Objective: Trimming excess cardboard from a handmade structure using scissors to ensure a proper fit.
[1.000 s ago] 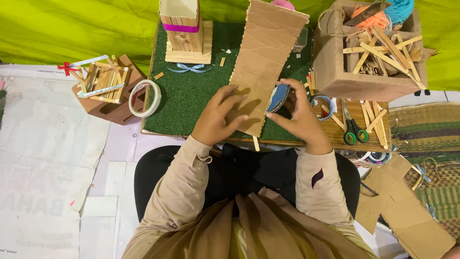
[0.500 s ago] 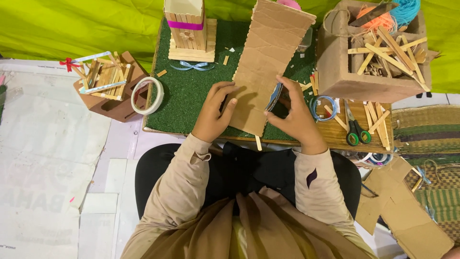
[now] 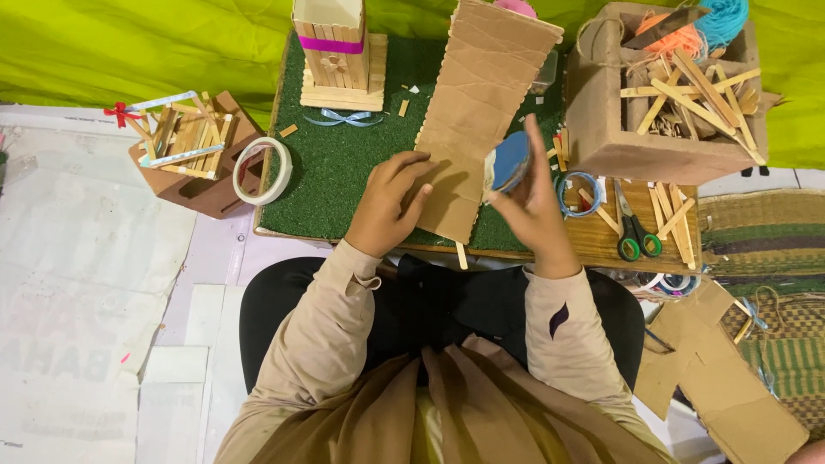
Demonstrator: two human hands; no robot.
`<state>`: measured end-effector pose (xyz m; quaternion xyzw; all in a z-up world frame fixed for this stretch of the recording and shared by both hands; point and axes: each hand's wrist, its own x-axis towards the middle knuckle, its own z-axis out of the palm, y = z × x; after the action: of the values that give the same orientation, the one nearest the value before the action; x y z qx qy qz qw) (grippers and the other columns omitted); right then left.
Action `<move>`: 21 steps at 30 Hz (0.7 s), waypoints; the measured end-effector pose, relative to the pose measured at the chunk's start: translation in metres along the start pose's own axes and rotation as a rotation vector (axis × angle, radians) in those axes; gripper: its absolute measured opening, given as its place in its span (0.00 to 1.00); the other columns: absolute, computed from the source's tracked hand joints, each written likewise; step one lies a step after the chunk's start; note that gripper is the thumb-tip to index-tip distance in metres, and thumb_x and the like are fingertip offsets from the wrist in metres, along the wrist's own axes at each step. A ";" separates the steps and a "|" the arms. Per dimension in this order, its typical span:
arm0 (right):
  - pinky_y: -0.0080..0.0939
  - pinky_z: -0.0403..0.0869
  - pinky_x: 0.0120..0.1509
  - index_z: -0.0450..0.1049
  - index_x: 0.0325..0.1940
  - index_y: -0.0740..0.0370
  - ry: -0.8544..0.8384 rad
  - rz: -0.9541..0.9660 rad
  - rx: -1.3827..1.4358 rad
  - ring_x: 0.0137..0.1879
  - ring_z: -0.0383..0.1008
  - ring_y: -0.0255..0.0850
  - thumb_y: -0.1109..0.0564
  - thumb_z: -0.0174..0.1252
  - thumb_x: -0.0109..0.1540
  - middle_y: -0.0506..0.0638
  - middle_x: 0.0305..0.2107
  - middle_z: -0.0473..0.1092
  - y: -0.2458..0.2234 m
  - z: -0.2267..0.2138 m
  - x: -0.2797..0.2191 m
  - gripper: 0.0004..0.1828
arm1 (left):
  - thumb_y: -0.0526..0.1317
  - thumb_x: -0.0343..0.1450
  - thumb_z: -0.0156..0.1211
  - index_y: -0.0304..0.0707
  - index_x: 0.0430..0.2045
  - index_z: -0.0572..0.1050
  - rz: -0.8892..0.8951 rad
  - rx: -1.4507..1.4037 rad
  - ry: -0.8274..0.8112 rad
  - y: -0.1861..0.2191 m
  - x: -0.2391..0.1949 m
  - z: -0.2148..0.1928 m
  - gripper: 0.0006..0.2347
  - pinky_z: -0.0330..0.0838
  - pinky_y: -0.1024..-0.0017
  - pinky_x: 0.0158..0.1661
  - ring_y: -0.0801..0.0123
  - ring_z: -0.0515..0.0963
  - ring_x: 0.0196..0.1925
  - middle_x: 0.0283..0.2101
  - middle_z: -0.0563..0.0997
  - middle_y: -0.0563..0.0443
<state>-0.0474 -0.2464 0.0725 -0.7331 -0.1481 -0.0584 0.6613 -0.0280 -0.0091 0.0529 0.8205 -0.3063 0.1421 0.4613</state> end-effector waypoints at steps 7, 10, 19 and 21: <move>0.64 0.74 0.65 0.54 0.74 0.54 -0.027 0.183 0.956 0.60 0.68 0.58 0.63 0.47 0.52 0.61 0.55 0.64 0.016 0.009 -0.006 0.43 | 0.35 0.74 0.63 0.49 0.56 0.74 0.079 0.021 0.059 -0.014 -0.001 0.007 0.16 0.63 0.58 0.60 0.58 0.76 0.61 0.56 0.77 0.51; 0.65 0.75 0.63 0.56 0.72 0.60 -0.120 0.252 1.004 0.58 0.74 0.62 0.63 0.44 0.51 0.68 0.55 0.66 0.052 0.006 -0.013 0.42 | 0.35 0.70 0.69 0.53 0.53 0.77 0.174 -0.009 0.080 -0.011 0.000 0.009 0.17 0.65 0.57 0.59 0.58 0.79 0.58 0.53 0.80 0.50; 0.54 0.77 0.60 0.64 0.66 0.67 0.044 0.370 0.801 0.55 0.77 0.51 0.59 0.46 0.62 0.62 0.54 0.72 0.083 0.015 -0.021 0.27 | 0.30 0.68 0.68 0.50 0.47 0.82 0.195 -0.091 0.099 -0.008 -0.001 0.010 0.14 0.69 0.59 0.57 0.56 0.82 0.51 0.47 0.82 0.48; 0.64 0.73 0.63 0.57 0.71 0.67 -0.020 0.338 0.838 0.57 0.75 0.59 0.62 0.44 0.61 0.67 0.58 0.68 0.098 0.012 -0.023 0.32 | 0.31 0.69 0.67 0.46 0.46 0.82 0.236 -0.100 0.064 -0.003 0.000 0.010 0.13 0.68 0.60 0.57 0.56 0.81 0.53 0.49 0.82 0.46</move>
<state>-0.0419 -0.2462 -0.0291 -0.4166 -0.0433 0.1225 0.8997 -0.0267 -0.0163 0.0452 0.7497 -0.3927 0.2060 0.4913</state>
